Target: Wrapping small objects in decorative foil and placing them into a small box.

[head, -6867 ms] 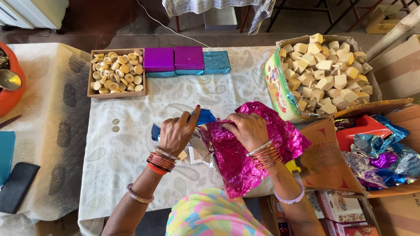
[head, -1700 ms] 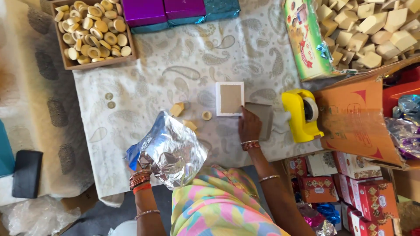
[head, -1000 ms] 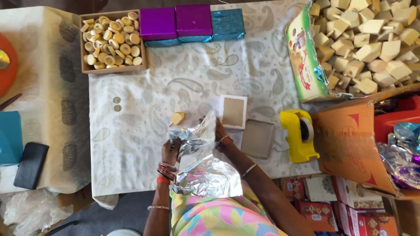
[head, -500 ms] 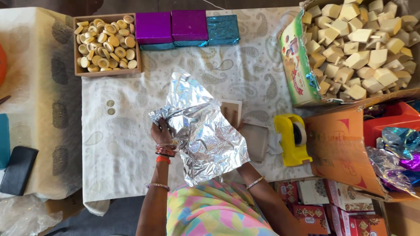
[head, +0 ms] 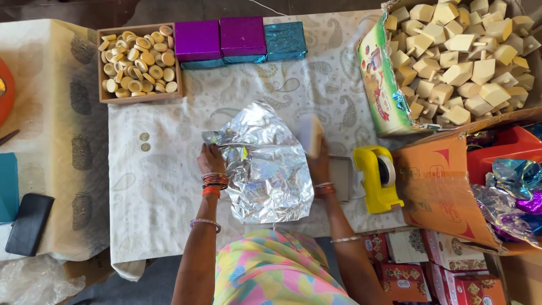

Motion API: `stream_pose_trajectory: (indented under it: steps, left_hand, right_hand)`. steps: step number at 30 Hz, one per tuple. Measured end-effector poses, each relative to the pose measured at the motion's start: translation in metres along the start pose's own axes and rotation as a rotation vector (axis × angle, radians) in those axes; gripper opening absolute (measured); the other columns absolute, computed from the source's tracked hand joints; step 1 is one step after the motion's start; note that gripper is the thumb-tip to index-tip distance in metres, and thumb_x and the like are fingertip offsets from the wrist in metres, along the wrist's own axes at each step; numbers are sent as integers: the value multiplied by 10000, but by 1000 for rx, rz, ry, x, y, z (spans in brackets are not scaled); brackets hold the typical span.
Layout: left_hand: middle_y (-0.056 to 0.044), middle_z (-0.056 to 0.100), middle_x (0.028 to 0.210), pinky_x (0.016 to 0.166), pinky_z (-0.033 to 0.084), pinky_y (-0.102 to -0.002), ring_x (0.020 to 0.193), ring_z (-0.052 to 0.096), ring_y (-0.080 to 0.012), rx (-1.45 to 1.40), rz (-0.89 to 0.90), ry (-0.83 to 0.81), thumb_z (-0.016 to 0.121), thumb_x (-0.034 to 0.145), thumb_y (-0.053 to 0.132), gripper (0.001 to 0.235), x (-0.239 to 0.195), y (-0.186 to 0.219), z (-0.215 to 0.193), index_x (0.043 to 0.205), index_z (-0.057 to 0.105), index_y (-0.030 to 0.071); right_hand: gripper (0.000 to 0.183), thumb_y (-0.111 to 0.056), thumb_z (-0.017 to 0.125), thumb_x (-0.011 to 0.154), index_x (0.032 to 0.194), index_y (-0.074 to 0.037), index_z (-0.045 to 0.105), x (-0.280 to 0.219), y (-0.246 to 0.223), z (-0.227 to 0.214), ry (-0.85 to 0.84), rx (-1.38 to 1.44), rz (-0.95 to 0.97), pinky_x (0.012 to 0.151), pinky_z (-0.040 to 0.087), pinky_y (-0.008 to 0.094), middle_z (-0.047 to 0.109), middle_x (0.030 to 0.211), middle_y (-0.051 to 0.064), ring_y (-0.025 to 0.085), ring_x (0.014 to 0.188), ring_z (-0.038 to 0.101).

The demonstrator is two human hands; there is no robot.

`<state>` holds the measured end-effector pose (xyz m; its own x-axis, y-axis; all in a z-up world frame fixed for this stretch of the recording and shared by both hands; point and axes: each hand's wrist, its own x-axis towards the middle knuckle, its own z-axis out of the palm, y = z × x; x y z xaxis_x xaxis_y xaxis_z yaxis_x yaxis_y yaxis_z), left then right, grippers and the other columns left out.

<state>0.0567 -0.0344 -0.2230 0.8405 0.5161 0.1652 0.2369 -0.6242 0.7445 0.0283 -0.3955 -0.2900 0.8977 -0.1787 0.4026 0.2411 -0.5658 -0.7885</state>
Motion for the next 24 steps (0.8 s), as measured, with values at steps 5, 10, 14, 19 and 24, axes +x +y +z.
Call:
stream_pose_trajectory:
  steps: [5, 10, 14, 19, 24]
  left_hand:
    - [-268, 675, 790, 642, 477, -579, 747, 644, -501, -11, 79, -76, 542, 1026, 232, 248, -17, 3, 38, 977, 610, -1]
    - [-245, 690, 820, 631, 478, -577, 741, 647, -487, -78, 117, -200, 540, 1029, 207, 203, -28, 1, 81, 1037, 607, 16]
    - [-227, 717, 857, 700, 514, -550, 792, 672, -460, -88, 179, -187, 561, 1022, 210, 213, -20, 22, 78, 1156, 629, 59]
    - [-294, 651, 1225, 857, 522, -509, 1062, 650, -459, -289, 227, -158, 612, 981, 145, 510, -11, 53, 30, 1445, 464, -8]
    - [-213, 610, 1392, 1092, 460, -464, 1295, 578, -402, -194, 272, -92, 629, 980, 68, 438, -20, 5, 0, 1403, 522, 27]
  right_hand:
    - [645, -411, 601, 932, 1474, -78, 493, 18, -39, -106, 203, 1252, 668, 1113, 395, 520, 531, 1466, 139, 313, 1302, 527]
    - [713, -586, 604, 862, 1423, -147, 561, 7, -114, -132, 69, 1889, 698, 1162, 332, 643, 521, 1515, 136, 363, 1361, 505]
    - [676, -547, 567, 924, 1457, -132, 572, -13, -143, -87, -163, 2030, 778, 1177, 290, 669, 477, 1566, 161, 389, 1431, 432]
    - [414, -403, 580, 903, 1256, -197, 648, -60, -101, -8, -108, 2008, 1088, 1151, 286, 683, 543, 1494, 119, 402, 1403, 462]
    - [278, -311, 660, 881, 1102, -148, 620, -95, -57, 12, 167, 1530, 1366, 1137, 366, 674, 665, 1141, 74, 331, 1242, 555]
